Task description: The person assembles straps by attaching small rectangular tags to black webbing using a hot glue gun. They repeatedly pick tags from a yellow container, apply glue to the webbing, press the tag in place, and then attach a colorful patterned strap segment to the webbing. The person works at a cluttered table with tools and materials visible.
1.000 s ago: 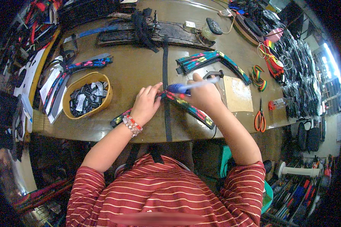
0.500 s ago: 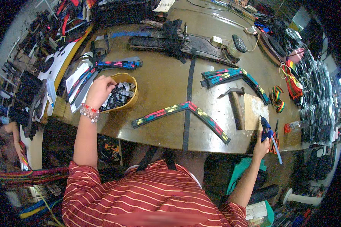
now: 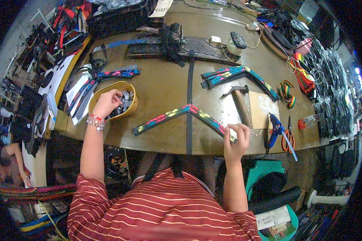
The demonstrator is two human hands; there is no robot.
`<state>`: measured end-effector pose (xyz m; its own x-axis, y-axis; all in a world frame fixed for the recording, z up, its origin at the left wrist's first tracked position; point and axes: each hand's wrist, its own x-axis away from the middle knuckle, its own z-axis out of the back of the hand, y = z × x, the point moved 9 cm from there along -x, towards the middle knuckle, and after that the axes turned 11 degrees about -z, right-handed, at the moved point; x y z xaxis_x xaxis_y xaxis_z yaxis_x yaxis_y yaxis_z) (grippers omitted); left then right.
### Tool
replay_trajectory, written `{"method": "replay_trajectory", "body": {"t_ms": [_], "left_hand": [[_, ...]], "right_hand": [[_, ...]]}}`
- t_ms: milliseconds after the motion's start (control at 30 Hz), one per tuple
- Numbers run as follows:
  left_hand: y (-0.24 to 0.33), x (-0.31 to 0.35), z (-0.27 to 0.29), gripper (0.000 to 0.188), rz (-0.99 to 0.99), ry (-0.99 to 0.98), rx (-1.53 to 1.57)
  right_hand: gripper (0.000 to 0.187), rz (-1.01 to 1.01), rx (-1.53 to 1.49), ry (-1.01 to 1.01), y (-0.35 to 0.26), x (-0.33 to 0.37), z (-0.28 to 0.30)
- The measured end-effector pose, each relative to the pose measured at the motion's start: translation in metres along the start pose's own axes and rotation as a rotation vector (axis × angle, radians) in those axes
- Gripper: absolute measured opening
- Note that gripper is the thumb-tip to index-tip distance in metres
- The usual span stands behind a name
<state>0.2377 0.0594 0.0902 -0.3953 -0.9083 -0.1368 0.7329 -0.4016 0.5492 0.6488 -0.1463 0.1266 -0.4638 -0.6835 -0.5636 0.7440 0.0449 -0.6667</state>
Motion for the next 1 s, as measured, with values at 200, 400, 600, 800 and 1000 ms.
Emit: {"method": "replay_trajectory", "body": {"t_ms": [200,400,600,800,1000], "left_hand": [[0.029,0.011,0.043,0.013,-0.033,0.278,0.027],[0.165,0.025,-0.082,0.01,-0.168,-0.021,0.962],[0.175,0.031,-0.124,0.025,-0.162,0.032,0.898],[0.214,0.072,-0.143,0.058,-0.641,-0.222,0.059],[0.214,0.078,-0.147,0.05,-0.649,-0.098,0.026]], "right_hand": [[0.007,-0.221,-0.232,-0.101,-0.008,-0.008,-0.013],[0.019,-0.546,-0.788,-0.74,-0.041,0.025,-0.095],[0.012,-0.606,-0.491,-0.732,-0.012,0.003,-0.12],[0.027,-0.367,-0.196,-0.627,0.01,-0.034,-0.157],[0.037,-0.285,-0.077,-0.654,0.01,-0.034,-0.171]]}}
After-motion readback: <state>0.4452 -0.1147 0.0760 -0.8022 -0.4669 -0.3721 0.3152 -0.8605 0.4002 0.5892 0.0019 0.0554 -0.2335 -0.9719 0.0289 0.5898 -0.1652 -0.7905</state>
